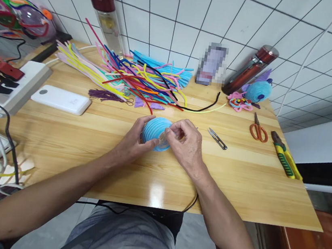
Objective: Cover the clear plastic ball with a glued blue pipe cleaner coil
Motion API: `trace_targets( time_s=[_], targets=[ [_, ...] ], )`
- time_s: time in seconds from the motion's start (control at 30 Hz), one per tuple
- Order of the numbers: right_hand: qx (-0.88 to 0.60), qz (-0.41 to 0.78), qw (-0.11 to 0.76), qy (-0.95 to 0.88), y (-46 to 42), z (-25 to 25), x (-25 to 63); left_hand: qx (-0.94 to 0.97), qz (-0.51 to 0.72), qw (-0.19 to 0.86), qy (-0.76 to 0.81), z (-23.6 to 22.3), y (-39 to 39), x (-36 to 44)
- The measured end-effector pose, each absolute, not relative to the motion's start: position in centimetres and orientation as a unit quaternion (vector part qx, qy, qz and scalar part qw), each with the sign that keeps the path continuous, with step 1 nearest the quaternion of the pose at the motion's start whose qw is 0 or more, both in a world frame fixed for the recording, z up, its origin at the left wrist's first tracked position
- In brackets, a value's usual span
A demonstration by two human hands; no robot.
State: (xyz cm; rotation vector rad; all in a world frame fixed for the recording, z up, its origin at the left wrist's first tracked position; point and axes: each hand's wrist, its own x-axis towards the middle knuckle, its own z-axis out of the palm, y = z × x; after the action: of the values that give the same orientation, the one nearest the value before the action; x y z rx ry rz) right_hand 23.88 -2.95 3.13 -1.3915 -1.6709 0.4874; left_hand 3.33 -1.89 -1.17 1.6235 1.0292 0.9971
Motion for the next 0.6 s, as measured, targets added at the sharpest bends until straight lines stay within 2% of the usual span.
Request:
trace_targets(
  time_s=[0.47, 0.6],
  targets=[
    [-0.55, 0.194, 0.439, -0.684, -3.4, 3.3, 23.6, 0.617, 0.377, 0.52, 0.455, 0.1, -2.4, 3.4],
    [-0.549, 0.198, 0.434, -0.687, -3.4, 3.4, 23.6, 0.65, 0.388, 0.489, 0.433, 0.0, -2.3, 3.2]
  ],
)
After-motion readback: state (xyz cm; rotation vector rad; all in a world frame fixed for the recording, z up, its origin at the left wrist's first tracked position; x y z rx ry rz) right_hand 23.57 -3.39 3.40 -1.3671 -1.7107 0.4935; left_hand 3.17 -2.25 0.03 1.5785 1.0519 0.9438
